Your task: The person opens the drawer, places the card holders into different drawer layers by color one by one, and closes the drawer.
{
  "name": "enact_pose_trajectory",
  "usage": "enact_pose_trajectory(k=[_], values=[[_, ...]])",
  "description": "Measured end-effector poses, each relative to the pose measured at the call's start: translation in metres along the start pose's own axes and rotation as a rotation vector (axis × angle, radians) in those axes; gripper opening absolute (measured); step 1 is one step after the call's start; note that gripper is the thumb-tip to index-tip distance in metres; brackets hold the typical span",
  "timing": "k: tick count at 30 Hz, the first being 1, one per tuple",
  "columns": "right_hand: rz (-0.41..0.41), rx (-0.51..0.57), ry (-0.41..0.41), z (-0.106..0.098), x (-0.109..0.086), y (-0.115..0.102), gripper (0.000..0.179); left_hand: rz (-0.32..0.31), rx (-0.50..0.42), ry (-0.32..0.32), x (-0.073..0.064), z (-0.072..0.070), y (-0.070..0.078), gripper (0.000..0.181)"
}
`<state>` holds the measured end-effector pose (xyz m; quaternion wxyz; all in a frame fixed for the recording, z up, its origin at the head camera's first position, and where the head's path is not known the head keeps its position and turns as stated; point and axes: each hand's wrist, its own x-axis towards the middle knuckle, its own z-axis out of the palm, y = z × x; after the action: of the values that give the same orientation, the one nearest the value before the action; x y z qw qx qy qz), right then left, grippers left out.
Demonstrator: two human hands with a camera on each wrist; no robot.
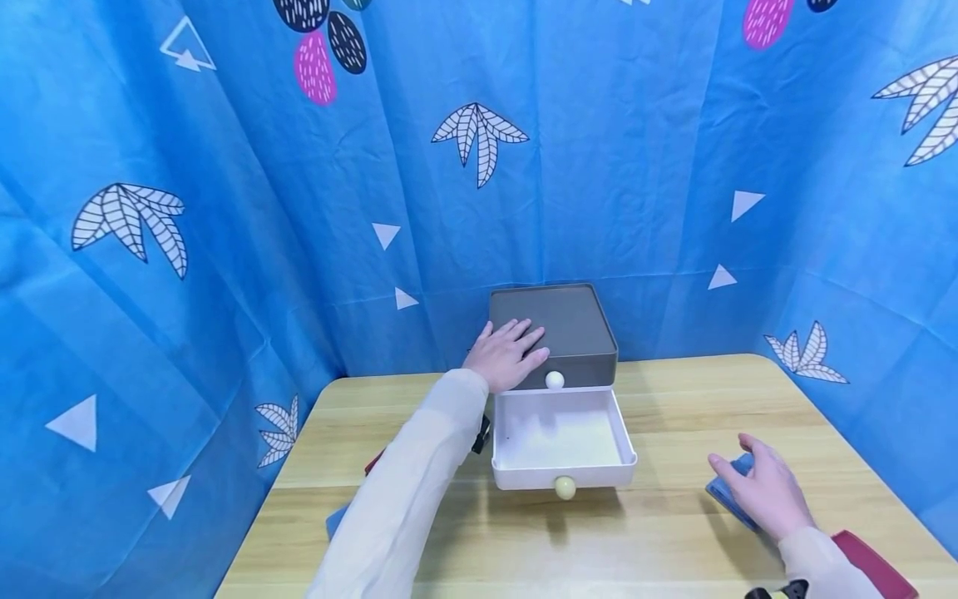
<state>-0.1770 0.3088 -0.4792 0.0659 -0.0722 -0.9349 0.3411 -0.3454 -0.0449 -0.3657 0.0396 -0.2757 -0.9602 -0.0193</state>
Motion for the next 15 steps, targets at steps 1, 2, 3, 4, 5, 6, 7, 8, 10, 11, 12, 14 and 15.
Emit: enact_pose_trajectory(k=[1,2,3,4,5,6,7,8,10,11,12,14,15], values=[[0.01,-0.011,0.022,0.002,0.0,0.003,0.091,0.001,-0.002,-0.003,0.0,0.0,0.0,0.067],[0.019,-0.026,0.047,0.003,0.001,0.007,0.092,0.003,-0.005,-0.005,0.0,0.0,0.001,0.067],[0.029,-0.042,0.066,0.005,0.001,0.01,0.093,0.004,-0.006,-0.008,0.0,0.0,0.001,0.067],[0.042,-0.057,0.081,0.007,0.001,0.013,0.094,0.004,-0.007,-0.009,0.0,0.0,0.001,0.067],[0.052,-0.071,0.095,0.01,0.001,0.016,0.095,0.004,-0.007,-0.01,0.0,-0.001,0.001,0.067],[0.063,-0.083,0.103,0.012,0.001,0.019,0.096,0.003,-0.004,-0.01,0.0,-0.001,0.002,0.066],[0.073,-0.094,0.102,0.014,0.001,0.021,0.098,0.004,-0.002,-0.008,0.0,-0.001,0.002,0.066],[0.085,-0.106,0.092,0.015,0.001,0.023,0.099,0.003,0.001,-0.007,0.0,-0.002,0.002,0.065],[0.111,-0.117,0.068,0.018,0.001,0.026,0.103,0.003,0.007,-0.003,0.001,-0.002,0.002,0.064],[0.118,-0.124,0.059,0.018,0.001,0.026,0.105,0.003,0.007,-0.003,0.001,-0.002,0.002,0.064],[0.127,-0.131,0.051,0.019,0.001,0.027,0.106,0.003,0.007,-0.003,0.001,-0.002,0.002,0.064],[0.144,-0.139,0.037,0.019,0.002,0.027,0.109,0.002,0.007,-0.002,0.001,-0.001,0.001,0.065],[0.151,-0.141,0.037,0.02,0.002,0.027,0.11,0.0,0.006,0.0,0.0,-0.001,0.001,0.065]])
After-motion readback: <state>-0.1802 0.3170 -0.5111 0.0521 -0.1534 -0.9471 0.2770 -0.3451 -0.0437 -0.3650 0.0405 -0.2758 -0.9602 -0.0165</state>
